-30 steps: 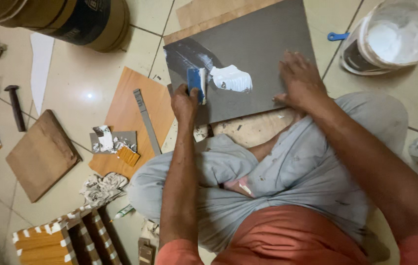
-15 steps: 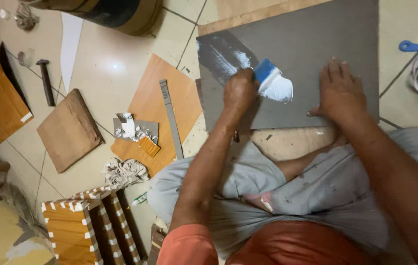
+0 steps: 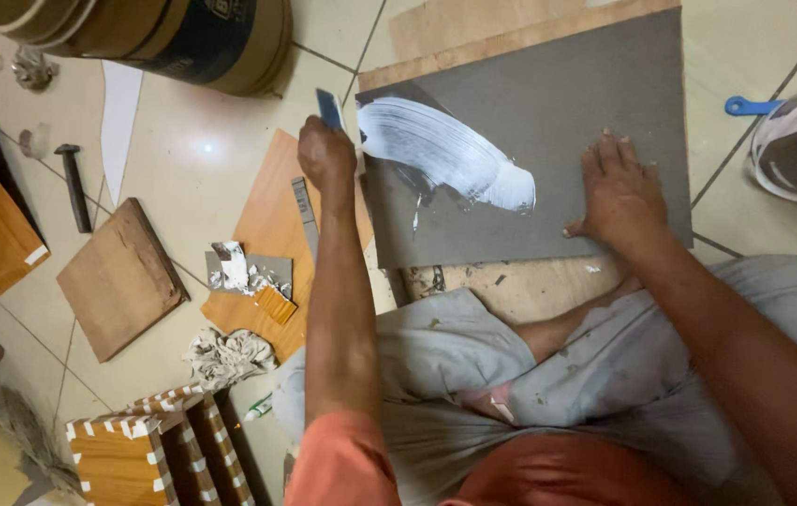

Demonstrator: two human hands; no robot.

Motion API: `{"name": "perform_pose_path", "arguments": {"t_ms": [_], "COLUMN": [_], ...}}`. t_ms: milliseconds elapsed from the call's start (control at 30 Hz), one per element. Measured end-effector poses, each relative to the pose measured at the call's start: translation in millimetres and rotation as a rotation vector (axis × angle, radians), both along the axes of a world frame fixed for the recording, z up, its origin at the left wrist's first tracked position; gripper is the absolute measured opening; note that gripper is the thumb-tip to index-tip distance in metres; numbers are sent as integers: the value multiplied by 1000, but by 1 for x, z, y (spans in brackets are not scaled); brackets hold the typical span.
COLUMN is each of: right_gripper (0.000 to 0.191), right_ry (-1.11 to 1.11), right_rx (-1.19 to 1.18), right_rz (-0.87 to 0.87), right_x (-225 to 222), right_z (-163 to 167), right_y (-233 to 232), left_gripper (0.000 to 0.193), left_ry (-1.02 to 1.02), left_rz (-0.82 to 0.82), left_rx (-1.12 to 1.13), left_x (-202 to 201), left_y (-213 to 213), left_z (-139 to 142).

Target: The person sits on the floor and uses a blue plastic scraper to apply white filler paste into the grooves of a small wooden piece. They repeatedly scrape filler from a metal sheet onto the wood, smoothing it into the grooves. Later, they spread filler onto a larger grey board.

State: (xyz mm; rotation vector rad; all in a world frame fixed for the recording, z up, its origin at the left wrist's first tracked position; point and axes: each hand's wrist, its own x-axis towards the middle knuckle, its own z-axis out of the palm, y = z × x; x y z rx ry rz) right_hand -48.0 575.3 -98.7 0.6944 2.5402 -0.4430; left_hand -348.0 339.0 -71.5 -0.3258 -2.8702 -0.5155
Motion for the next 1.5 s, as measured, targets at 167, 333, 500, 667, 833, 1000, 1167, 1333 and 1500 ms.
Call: {"name": "perform_pose_path", "arguments": {"t_ms": [167,333,500,667,833,1000,1167,1333,1500], "right_gripper": [131,128,131,132,133,127,125,123,127], "right_ry": [38,63,67,74,51,59,71,23,47], "right_rx": [4,3,12,7,-5,34,38,41,14], "right_rz": [-2,-39,-18,1,-21,4,6,8,5], "right_x": [0,-6,-17,-23,-30,-30,-32,-35,-33], "right_z": [-3,-1,-6,-11,-14,-19,-19,-14,-15], "right_y": [-2,5,13,19,20,19,20,19,14], "left_gripper": [35,35,31,32,29,13,15,16,36], "left_ry": [-224,-273,-395,-382,-297,-165,54,142,-323], "left_rz": [-326,-433,-304,-293,-421,-503,-312,-132,-296], "left_rx": [128,249,330,326,235,157,50,106,62], "left_x": [56,89,78,74,65,18,-67,-84,2], "left_y": [11,30,29,33,53,74,85,52,27], "left_z": [-14,-33,-44,-47,-38,-35,-18,4,-10]}}
